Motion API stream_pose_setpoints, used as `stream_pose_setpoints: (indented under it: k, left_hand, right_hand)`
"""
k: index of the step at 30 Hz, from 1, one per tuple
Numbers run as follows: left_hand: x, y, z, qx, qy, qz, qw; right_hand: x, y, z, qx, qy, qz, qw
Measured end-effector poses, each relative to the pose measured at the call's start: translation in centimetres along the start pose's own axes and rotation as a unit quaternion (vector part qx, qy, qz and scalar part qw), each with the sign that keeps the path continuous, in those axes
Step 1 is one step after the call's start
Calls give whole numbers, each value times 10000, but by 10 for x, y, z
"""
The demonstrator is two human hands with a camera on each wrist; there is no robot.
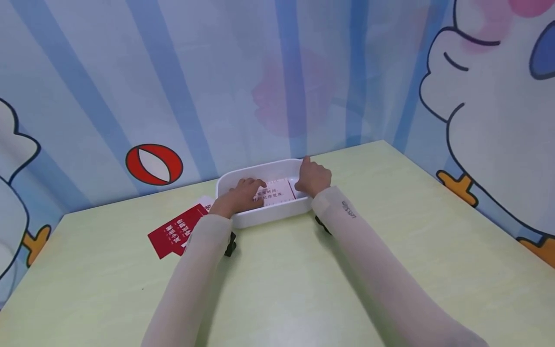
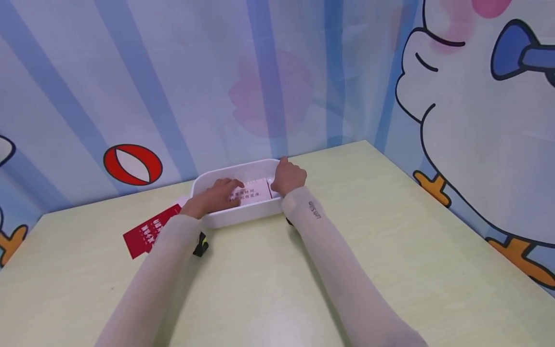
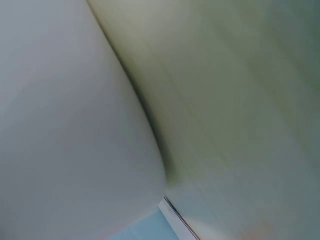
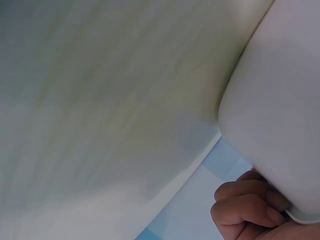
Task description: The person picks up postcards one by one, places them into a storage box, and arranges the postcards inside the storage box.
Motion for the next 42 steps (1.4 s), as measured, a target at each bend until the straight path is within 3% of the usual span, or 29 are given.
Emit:
stream_pose_setpoints:
  k: [15, 28, 42]
  left_hand:
    - [1, 2, -2, -28, -22, -72, 10000]
    - [0, 4, -4, 4, -42, -14, 10000]
    - [0, 0, 0, 72, -47, -77, 9999]
  right_hand:
    - [5, 1, 3, -55, -31, 92, 9999]
    - [8, 1, 6, -26, 81, 551, 9984]
    - [6, -3, 8, -26, -6, 479, 9988]
Point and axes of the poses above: each hand's wrist, its own z-axis towards the middle knuckle, its own x-axis out of the palm, y = z × x, the point moved 2 cm from there along z, towards the middle knuckle, and after that the axes turned 9 degrees about x, right-handed, at the moved point
